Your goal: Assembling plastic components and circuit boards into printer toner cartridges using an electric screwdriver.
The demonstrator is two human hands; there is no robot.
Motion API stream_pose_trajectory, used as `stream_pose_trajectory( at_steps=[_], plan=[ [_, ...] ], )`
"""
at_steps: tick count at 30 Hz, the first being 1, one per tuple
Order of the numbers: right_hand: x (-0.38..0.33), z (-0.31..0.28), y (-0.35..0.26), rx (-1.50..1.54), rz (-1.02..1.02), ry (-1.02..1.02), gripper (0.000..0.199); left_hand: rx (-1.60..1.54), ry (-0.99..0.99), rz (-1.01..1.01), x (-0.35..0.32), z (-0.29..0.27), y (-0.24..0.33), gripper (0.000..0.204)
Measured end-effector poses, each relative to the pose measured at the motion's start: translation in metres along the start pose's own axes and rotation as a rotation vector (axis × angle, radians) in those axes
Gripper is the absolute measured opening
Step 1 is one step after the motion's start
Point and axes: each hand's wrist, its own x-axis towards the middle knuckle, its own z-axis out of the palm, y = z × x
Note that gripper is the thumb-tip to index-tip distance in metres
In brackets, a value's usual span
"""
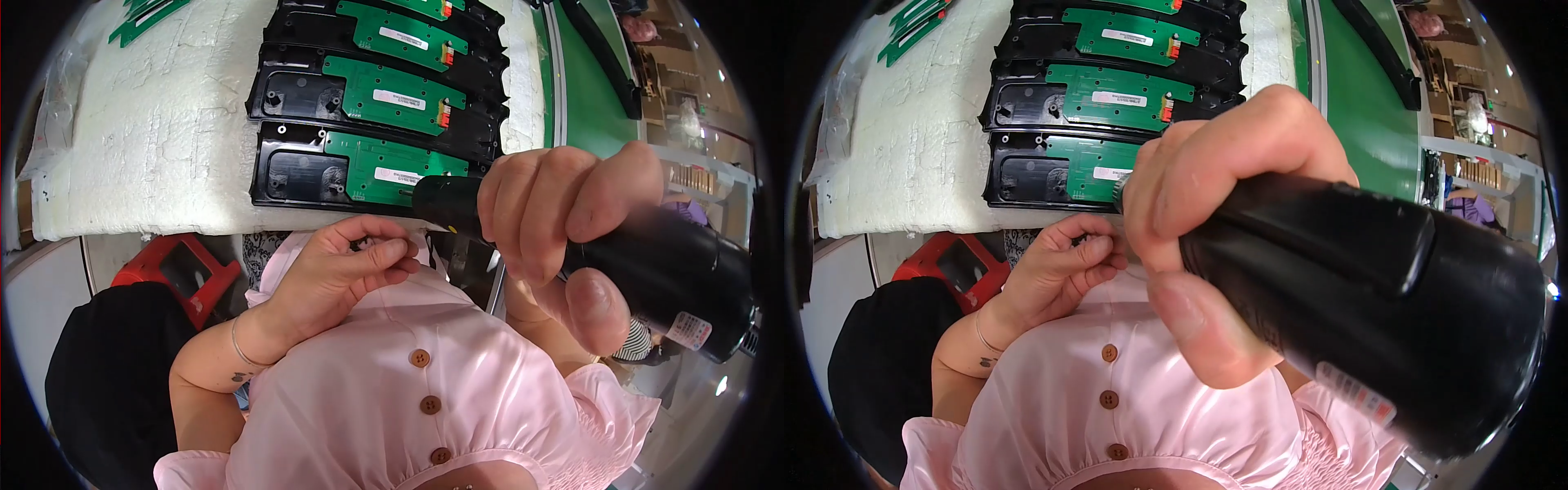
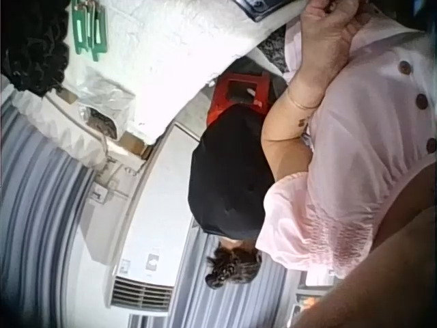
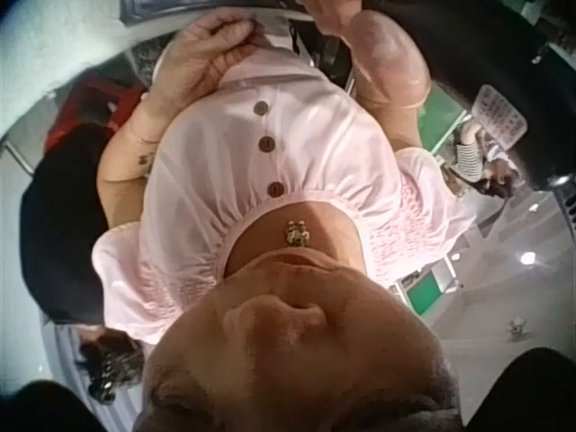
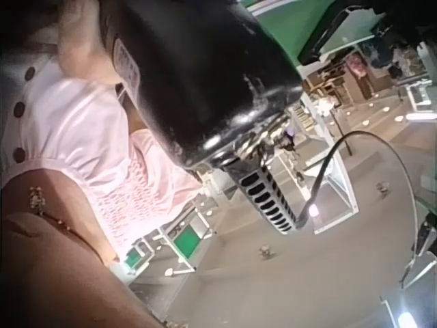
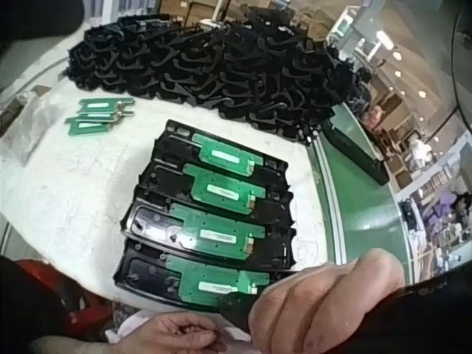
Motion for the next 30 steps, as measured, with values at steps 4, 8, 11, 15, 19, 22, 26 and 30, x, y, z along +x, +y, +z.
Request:
stream_pose_trajectory(
  at_steps=[4, 8, 11, 15, 19, 22, 26, 30],
  plan=[
    [-0.002, -0.004, -0.004, 0.031, -0.064, -0.035, 0.029, -0.088, -0.051, 0.001, 0.002, -0.004, -0.002, 0.017],
    [0.004, -0.012, -0.027, 0.082, -0.19, -0.116, 0.029, -0.113, -0.027, 0.009, 0.004, -0.002, -0.002, 0.017],
    [-0.007, 0.005, -0.018, 0.33, -0.485, 0.09, 0.028, -0.145, -0.067, 0.028, 0.005, -0.003, -0.002, 0.017],
    [-0.008, 0.002, -0.029, 0.245, -0.35, -0.004, 0.028, -0.175, -0.111, 0.02, 0.005, -0.004, -0.003, 0.017],
    [-0.005, 0.005, -0.039, 0.083, -0.164, -0.043, 0.027, -0.171, -0.119, 0.007, 0.005, -0.002, -0.004, 0.017],
    [0.001, 0.005, -0.023, 0.246, -0.267, -0.05, 0.027, -0.194, -0.232, 0.003, 0.005, -0.015, -0.007, 0.027],
    [0.004, -0.004, -0.013, 0.072, -0.171, -0.132, 0.029, -0.126, -0.1, 0.065, -0.002, 0.016, 0.0, 0.038],
    [0.014, -0.002, 0.006, 0.102, -0.124, -0.123, 0.033, -0.103, -0.067, -0.039, -0.006, 0.008, 0.008, 0.041]
  ],
)
